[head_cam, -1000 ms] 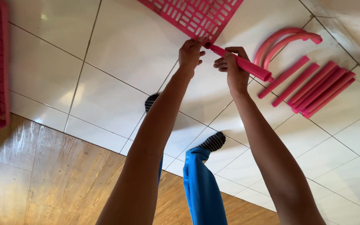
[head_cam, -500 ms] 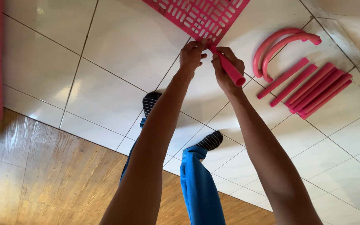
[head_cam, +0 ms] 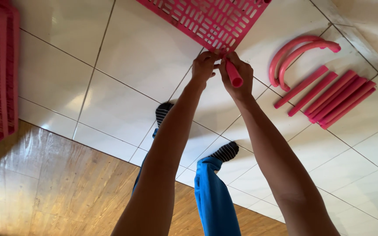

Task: Assembling a pink plastic multi-tier shelf on a tiled floor by inserting plastic tubes into the corners of the shelf units.

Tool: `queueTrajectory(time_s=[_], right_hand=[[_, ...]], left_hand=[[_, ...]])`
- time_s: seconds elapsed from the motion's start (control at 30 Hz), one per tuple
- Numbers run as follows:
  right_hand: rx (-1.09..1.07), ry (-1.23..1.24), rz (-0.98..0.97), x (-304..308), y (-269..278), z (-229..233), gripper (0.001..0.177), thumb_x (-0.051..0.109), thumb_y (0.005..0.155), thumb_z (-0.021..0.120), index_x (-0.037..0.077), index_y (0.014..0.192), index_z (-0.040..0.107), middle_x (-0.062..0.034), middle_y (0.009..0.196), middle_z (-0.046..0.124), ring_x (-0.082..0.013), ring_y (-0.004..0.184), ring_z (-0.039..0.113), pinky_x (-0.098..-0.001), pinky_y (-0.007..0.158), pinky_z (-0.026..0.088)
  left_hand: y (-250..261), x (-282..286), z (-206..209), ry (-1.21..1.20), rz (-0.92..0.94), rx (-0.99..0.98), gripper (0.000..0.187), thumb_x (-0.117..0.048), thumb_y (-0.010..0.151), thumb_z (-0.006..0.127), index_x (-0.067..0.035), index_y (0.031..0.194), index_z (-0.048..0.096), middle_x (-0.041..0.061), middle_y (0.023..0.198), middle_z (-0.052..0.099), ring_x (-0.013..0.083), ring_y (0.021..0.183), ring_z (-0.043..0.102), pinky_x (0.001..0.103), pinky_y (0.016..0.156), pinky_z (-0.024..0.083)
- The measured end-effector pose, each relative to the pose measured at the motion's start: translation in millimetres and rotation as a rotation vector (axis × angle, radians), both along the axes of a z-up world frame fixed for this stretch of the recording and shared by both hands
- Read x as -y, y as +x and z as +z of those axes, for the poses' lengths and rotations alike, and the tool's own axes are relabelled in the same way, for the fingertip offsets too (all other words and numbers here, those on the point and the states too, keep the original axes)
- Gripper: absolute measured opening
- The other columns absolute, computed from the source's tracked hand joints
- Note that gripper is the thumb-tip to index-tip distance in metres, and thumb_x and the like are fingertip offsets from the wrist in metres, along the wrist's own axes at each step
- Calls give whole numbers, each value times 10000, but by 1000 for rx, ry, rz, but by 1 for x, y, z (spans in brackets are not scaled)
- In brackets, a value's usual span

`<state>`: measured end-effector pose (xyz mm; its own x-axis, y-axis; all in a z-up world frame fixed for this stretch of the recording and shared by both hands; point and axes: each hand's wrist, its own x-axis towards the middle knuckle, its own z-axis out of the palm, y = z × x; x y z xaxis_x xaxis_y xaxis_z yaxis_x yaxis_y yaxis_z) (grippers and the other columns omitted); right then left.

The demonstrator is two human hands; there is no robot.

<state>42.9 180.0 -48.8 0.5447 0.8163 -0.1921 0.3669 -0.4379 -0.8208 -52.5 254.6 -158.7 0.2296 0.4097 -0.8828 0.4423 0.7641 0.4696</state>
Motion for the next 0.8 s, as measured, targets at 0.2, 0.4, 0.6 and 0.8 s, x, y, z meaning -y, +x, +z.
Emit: queueTrajectory(time_s=[0.2,0.4,0.6,0.8], right_hand=[[-1,-15,23,-6,5,-4,73,122,1029,612,64,1073,615,-108,783,737,-266,687,746,-357,600,568],[121,-227,181,11,11,-16,381,228,966,758,34,1230,564,-151,754,712,-362,696,699,-464,583,531],[56,-254,-114,118,23,-60,457,190,958,768,51,1337,553,-61,933,744,-229,830,765,-367,727,585],[316,-635,-489,210,70,-110,338,191,945,751,81,1204,565,-153,1125,633,-349,1044,644,-488,845,530]], left_hand=[[-5,4,-24,22,3,29,248,-296,918,663,-108,1068,726,11,1036,777,156,885,757,347,700,586],[-11,11,-56,44,37,20,198,-215,918,643,-112,1046,754,33,1010,800,143,769,742,298,591,552],[-75,-3,-66,-54,89,85,174,-194,941,643,-113,1095,651,40,1020,778,163,791,734,312,580,514],[-88,-16,18,13,-54,-75,300,-324,1001,617,-76,1161,670,36,1120,752,154,963,745,348,752,621]])
